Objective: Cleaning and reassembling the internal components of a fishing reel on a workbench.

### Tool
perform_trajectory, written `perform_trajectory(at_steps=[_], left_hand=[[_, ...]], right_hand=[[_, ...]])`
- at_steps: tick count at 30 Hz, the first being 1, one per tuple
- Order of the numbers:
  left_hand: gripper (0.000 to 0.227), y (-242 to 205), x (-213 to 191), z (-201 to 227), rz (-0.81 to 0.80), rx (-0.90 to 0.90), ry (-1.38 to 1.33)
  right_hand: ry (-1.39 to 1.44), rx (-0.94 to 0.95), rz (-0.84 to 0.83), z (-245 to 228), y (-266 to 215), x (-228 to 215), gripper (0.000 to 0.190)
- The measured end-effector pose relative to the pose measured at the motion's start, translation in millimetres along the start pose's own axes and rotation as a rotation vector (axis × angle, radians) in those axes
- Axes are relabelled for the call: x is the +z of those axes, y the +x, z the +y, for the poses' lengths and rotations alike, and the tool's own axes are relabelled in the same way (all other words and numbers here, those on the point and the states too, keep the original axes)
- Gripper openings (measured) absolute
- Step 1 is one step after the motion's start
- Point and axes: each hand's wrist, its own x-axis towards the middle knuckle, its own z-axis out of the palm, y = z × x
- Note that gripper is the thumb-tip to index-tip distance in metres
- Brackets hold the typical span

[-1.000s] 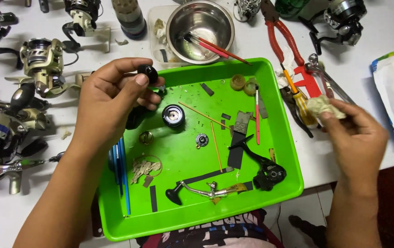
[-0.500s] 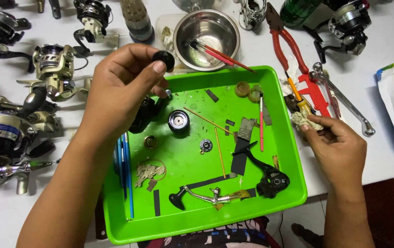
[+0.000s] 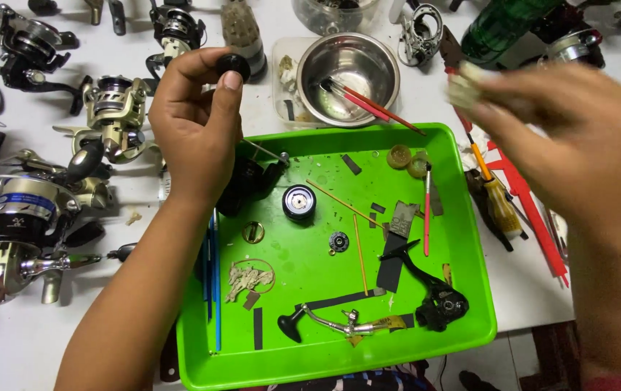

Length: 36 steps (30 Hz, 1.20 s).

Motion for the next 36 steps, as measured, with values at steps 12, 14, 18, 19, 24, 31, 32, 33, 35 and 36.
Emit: perform_trajectory(at_steps=[12, 14, 18, 19, 24, 31, 32, 33, 35, 36], left_hand=[[0.02, -4, -8, -11, 0.081, -0.036, -0.036], [0.02, -4, -8, -10, 0.086, -0.055, -0.038], [0.018, -5, -7, -8, 0.077, -0.078, -0.057], [0.018, -5, -8, -9, 0.08, -0.08, -0.055], [0.031, -7, -8, -11, 0.065, -0.172, -0.023], [0.026, -5, -6, -9, -0.043, -0.127, -0.105], [0.026, -4, -7, -9, -0.062, -0.127, -0.102], [0.027, -2, -7, -8, -0.08, -0.126, -0.1], [0.029, 0, -4, 7, -0.131, -0.171, -0.118], [0.031, 1, -3, 15, -0.182, -0.216, -0.135]], right_hand=[[0.119, 0.233, -0.902, -78, 174, 138, 0.019], [0.07, 0.234, -0.934, -78, 177, 142, 0.025], [-0.029, 0.1, -0.857, -60, 169, 164, 0.038], [-0.028, 0.098, -0.86, -58, 165, 169, 0.038], [-0.083, -0.097, -0.623, -53, 154, 163, 0.025], [-0.057, -0.323, -0.332, -45, 123, 95, 0.029], [0.0, -0.351, -0.28, -45, 115, 86, 0.021], [0.056, -0.378, -0.227, -46, 107, 77, 0.021], [0.103, -0.375, -0.216, -54, 90, 60, 0.022], [0.151, -0.373, -0.205, -58, 81, 52, 0.037]])
